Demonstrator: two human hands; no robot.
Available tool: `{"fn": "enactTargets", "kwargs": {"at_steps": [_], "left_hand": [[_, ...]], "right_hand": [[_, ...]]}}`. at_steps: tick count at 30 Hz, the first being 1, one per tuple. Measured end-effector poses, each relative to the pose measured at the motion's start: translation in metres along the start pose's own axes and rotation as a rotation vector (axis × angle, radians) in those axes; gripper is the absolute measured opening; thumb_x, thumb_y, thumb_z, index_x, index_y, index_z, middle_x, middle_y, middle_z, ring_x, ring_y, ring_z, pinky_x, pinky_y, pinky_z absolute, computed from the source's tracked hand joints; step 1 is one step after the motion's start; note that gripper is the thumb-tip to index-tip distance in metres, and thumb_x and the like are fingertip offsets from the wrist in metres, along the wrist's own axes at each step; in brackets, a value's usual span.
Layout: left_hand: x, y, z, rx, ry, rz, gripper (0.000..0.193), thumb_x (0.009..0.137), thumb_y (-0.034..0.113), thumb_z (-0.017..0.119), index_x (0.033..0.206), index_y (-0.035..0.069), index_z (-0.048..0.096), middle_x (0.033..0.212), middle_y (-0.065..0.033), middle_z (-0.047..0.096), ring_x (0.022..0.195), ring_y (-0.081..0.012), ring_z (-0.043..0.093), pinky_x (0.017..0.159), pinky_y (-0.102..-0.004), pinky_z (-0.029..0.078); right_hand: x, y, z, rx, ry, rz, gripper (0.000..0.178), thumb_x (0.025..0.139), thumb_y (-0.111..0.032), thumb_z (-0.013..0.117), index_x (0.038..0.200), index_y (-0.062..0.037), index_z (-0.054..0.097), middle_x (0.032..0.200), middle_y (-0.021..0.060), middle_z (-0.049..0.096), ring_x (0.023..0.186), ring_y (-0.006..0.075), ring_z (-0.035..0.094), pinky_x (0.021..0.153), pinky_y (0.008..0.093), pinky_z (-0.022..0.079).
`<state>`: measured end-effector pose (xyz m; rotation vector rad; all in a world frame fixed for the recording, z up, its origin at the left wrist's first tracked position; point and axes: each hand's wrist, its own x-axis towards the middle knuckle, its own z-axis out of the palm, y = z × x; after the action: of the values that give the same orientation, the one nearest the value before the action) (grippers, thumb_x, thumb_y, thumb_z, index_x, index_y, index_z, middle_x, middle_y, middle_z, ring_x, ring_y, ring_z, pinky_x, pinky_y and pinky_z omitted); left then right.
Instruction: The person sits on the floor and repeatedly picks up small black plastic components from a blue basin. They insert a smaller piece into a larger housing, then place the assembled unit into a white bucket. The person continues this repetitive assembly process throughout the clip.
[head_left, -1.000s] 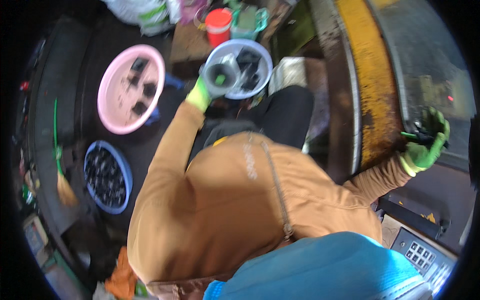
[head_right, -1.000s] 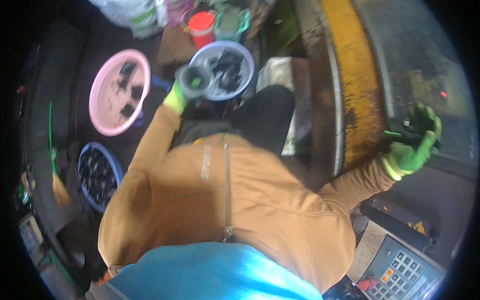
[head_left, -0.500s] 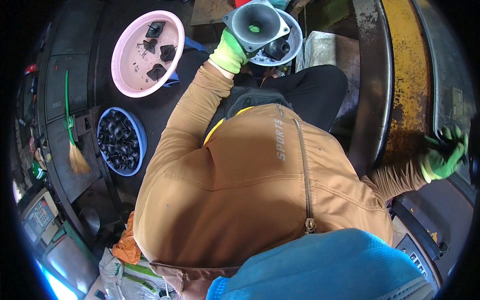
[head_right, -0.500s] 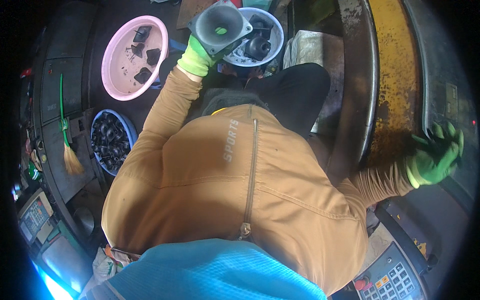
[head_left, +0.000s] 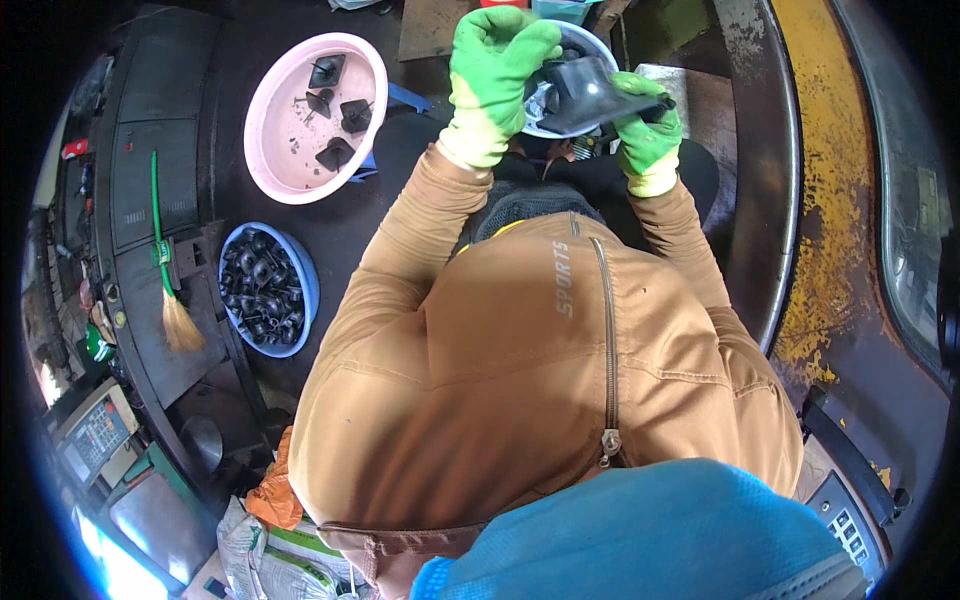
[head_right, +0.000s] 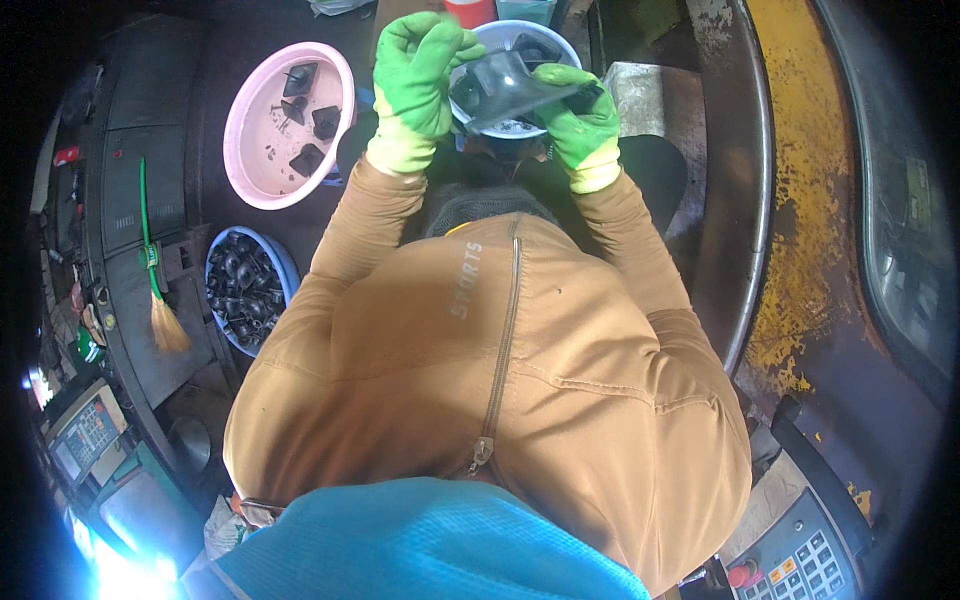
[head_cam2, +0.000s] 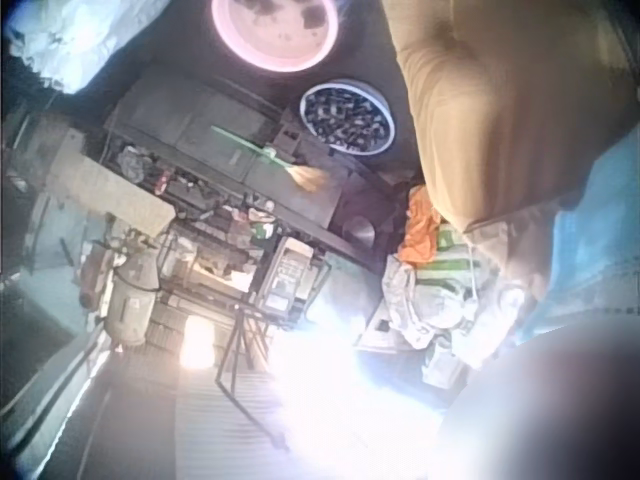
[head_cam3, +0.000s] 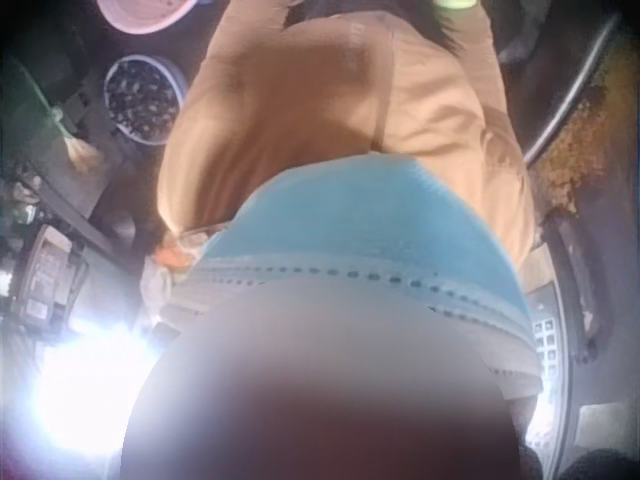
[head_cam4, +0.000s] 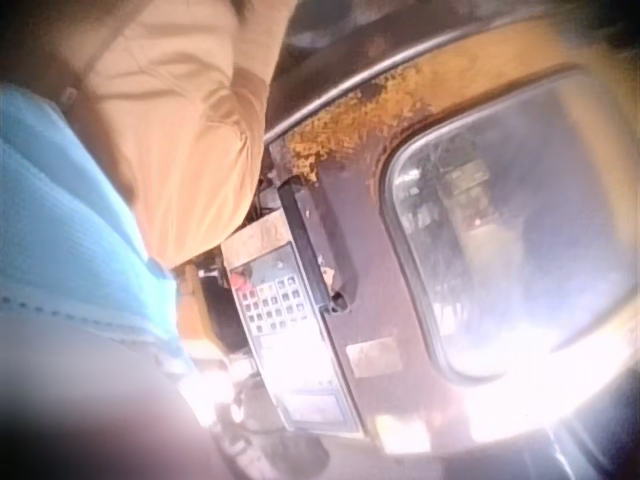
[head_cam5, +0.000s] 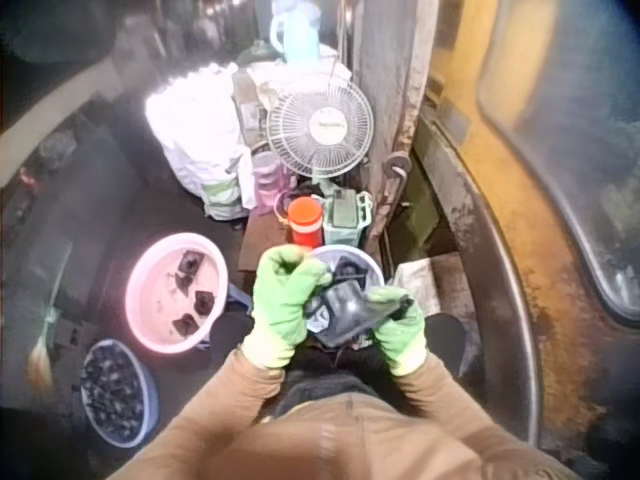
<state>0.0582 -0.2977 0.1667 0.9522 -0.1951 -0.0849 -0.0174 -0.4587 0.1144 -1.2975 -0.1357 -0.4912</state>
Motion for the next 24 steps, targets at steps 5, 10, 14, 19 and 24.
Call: {"fn": "enactTargets", "kwargs": {"at_steps": [5,10,14,19,24], "left_hand": [[-0.010,0.017,0.005,0.453,-0.479,-0.190,0.059,0.072,0.020,0.083,0.122,0.002,0.058,0.116,-0.0128,0.064,0.108,-0.0210,0.061,0.096,-0.0360,0.049],[-0.007,0.001,0.003,0.644,-0.423,0.067,0.054,0.068,0.022,0.085,0.115,0.005,0.066,0.116,-0.0113,0.065,0.110,-0.0233,0.061,0.097,-0.0367,0.048],[0.008,-0.005,-0.011,1.049,-0.330,0.525,0.053,0.062,0.027,0.089,0.107,0.009,0.067,0.107,-0.0146,0.066,0.104,-0.0323,0.063,0.091,-0.0390,0.051],[0.014,0.000,-0.025,1.251,-0.299,0.688,0.049,0.064,0.022,0.086,0.105,0.006,0.064,0.105,-0.0153,0.067,0.104,-0.0351,0.063,0.092,-0.0432,0.050],[0.012,0.001,-0.026,1.241,-0.321,0.687,0.050,0.063,0.019,0.084,0.107,0.006,0.063,0.106,-0.0176,0.064,0.111,-0.0429,0.057,0.097,-0.0480,0.046]], "right_hand": [[0.006,0.024,-0.007,-0.093,-0.121,-0.060,0.029,0.090,-0.002,0.063,0.119,-0.0028,0.060,0.114,0.0100,0.066,0.101,0.0190,0.064,0.083,0.0295,0.055],[0.005,0.021,-0.004,0.302,0.156,0.327,0.031,0.092,-0.006,0.062,0.123,-0.0044,0.056,0.109,0.0084,0.066,0.086,0.0146,0.063,0.065,0.0254,0.052],[-0.003,0.007,-0.021,0.105,0.233,0.609,0.021,0.095,-0.021,0.061,0.109,-0.0054,0.058,0.081,0.0025,0.062,0.053,0.0079,0.049,0.046,0.0226,0.040],[-0.009,0.009,-0.035,0.018,0.196,0.763,0.023,0.099,-0.030,0.050,0.107,-0.0108,0.059,0.080,0.0033,0.060,0.052,0.0105,0.048,0.046,0.0225,0.037],[-0.002,-0.010,-0.027,-0.324,-0.045,0.288,0.023,0.098,-0.015,0.056,0.117,-0.0033,0.063,0.097,0.0075,0.066,0.077,0.0116,0.059,0.066,0.0233,0.048]]}}
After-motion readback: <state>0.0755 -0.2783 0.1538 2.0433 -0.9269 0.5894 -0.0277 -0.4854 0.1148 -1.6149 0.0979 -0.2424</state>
